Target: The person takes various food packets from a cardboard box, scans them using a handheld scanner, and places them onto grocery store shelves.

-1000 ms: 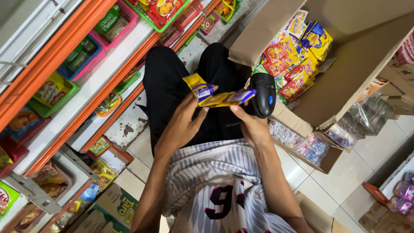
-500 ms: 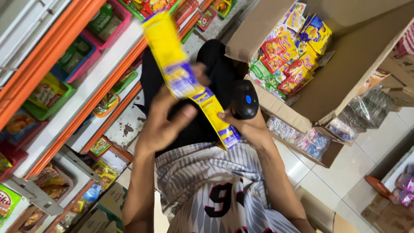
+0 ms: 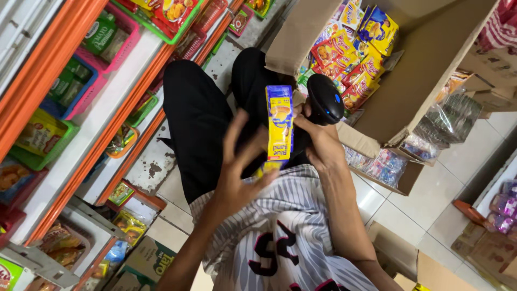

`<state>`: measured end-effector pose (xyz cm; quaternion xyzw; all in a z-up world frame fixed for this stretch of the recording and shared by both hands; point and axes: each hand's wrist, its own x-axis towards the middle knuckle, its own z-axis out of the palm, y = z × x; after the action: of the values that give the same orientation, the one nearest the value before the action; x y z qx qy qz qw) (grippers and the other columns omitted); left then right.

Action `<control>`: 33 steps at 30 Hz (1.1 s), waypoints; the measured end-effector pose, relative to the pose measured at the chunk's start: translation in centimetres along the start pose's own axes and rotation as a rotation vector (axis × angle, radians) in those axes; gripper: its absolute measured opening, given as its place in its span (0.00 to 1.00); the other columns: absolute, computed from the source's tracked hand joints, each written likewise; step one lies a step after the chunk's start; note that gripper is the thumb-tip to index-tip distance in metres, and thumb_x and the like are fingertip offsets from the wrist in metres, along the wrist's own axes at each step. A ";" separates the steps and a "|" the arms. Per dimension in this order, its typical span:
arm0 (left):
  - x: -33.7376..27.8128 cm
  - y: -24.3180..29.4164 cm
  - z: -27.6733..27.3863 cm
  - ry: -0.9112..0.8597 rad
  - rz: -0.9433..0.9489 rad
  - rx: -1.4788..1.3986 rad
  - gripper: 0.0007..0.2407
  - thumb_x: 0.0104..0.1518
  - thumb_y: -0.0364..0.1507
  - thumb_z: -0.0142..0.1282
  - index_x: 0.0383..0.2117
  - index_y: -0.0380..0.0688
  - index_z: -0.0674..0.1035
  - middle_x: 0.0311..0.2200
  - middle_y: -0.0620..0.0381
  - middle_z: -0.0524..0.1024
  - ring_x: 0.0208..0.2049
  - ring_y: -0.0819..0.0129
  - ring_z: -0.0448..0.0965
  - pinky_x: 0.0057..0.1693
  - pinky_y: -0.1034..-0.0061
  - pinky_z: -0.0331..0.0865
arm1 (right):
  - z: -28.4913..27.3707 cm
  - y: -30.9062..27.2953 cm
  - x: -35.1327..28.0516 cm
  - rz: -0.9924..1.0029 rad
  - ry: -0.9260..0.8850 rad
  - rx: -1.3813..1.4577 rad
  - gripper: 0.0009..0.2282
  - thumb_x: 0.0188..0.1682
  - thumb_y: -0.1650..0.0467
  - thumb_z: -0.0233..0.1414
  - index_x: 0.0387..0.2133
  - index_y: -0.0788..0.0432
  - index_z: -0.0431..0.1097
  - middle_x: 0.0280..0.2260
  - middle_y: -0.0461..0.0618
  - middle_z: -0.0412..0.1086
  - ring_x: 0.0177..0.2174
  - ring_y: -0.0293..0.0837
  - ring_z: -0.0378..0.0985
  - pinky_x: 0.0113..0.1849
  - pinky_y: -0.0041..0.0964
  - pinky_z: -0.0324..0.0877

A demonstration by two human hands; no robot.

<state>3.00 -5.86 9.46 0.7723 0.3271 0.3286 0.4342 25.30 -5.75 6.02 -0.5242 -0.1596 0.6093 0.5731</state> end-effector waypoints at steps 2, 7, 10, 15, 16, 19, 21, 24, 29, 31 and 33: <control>0.5 -1.4 1.0 0.166 -0.249 -0.322 0.35 0.49 0.35 0.68 0.63 0.43 0.63 0.68 0.43 0.55 0.71 0.48 0.53 0.72 0.59 0.49 | 0.4 -0.3 0.0 -0.037 -0.048 0.037 0.11 0.48 0.80 0.57 0.34 0.57 0.60 0.35 0.48 0.68 0.37 0.41 0.74 0.41 0.36 0.71; 0.8 -3.7 1.6 0.092 -0.348 -0.295 0.17 0.58 0.29 0.64 0.51 0.39 0.76 0.49 0.46 0.78 0.52 0.58 0.80 0.57 0.69 0.71 | 1.7 -1.2 0.8 -0.044 0.001 0.019 0.10 0.50 0.77 0.58 0.39 0.61 0.63 0.34 0.48 0.68 0.33 0.42 0.74 0.37 0.38 0.72; 0.8 -3.5 0.6 0.066 -0.322 -0.198 0.11 0.60 0.28 0.63 0.44 0.36 0.78 0.38 0.46 0.79 0.41 0.57 0.81 0.49 0.67 0.74 | 2.9 -2.6 0.9 -0.016 0.016 0.057 0.12 0.53 0.73 0.58 0.48 0.65 0.66 0.35 0.49 0.68 0.34 0.41 0.73 0.37 0.38 0.72; 0.7 -1.7 -1.4 0.206 -0.109 -0.070 0.11 0.65 0.28 0.58 0.47 0.32 0.73 0.42 0.42 0.75 0.44 0.48 0.76 0.52 0.64 0.70 | 6.1 -4.7 0.6 -0.147 -0.089 -0.034 0.20 0.49 0.71 0.58 0.54 0.64 0.64 0.46 0.50 0.71 0.42 0.45 0.78 0.41 0.39 0.74; 0.6 -1.4 -1.9 0.218 -0.124 -0.103 0.13 0.67 0.28 0.55 0.51 0.31 0.70 0.44 0.42 0.73 0.45 0.50 0.75 0.53 0.65 0.70 | 6.7 -4.9 0.3 -0.324 -0.075 -0.193 0.22 0.49 0.72 0.59 0.56 0.65 0.62 0.52 0.50 0.67 0.50 0.44 0.73 0.47 0.39 0.72; 0.6 -0.2 -3.9 0.185 -0.355 -0.314 0.19 0.65 0.30 0.54 0.58 0.34 0.68 0.43 0.42 0.72 0.41 0.53 0.72 0.49 0.64 0.68 | 7.7 -6.0 -0.3 -0.485 -0.136 -0.482 0.25 0.48 0.72 0.61 0.58 0.65 0.62 0.56 0.52 0.66 0.55 0.45 0.69 0.52 0.40 0.71; 0.9 1.1 -5.3 0.131 -0.565 -0.502 0.22 0.60 0.32 0.57 0.60 0.38 0.68 0.39 0.42 0.72 0.36 0.54 0.70 0.43 0.63 0.67 | 8.3 -6.8 -0.5 -0.468 -0.209 -0.619 0.24 0.46 0.72 0.62 0.56 0.65 0.64 0.53 0.53 0.68 0.54 0.46 0.71 0.51 0.40 0.72; 1.8 3.6 -7.7 0.205 -0.048 -0.196 0.24 0.60 0.35 0.63 0.53 0.33 0.63 0.43 0.46 0.68 0.45 0.61 0.69 0.54 0.67 0.66 | 9.3 -7.1 -1.2 -0.524 -0.787 -0.471 0.29 0.44 0.72 0.64 0.60 0.63 0.64 0.59 0.53 0.68 0.61 0.46 0.69 0.63 0.40 0.61; 2.7 6.9 -10.9 0.205 -0.173 0.415 0.20 0.59 0.43 0.60 0.48 0.39 0.73 0.39 0.42 0.71 0.41 0.48 0.73 0.49 0.59 0.66 | 10.7 -3.3 -0.2 -0.550 -0.664 -0.608 0.26 0.43 0.75 0.66 0.56 0.63 0.66 0.52 0.51 0.73 0.52 0.43 0.76 0.55 0.39 0.71; 3.6 7.0 -12.2 0.314 -0.082 0.498 0.21 0.61 0.43 0.59 0.48 0.37 0.71 0.42 0.42 0.71 0.44 0.45 0.73 0.52 0.57 0.66 | 10.5 -1.9 0.4 -0.521 -0.597 -0.634 0.24 0.44 0.75 0.66 0.54 0.63 0.68 0.49 0.50 0.73 0.49 0.42 0.76 0.52 0.39 0.73; 3.8 7.3 -13.0 0.419 0.015 0.580 0.22 0.62 0.44 0.58 0.48 0.35 0.70 0.45 0.41 0.71 0.47 0.42 0.73 0.54 0.55 0.66 | 10.4 -0.5 1.2 -0.493 -0.527 -0.659 0.22 0.45 0.75 0.67 0.53 0.63 0.69 0.46 0.49 0.74 0.46 0.42 0.77 0.49 0.40 0.75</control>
<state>-3.46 0.11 22.04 0.7817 0.4829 0.3765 0.1180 17.20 -0.37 10.05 -0.4524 -0.6030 0.4846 0.4437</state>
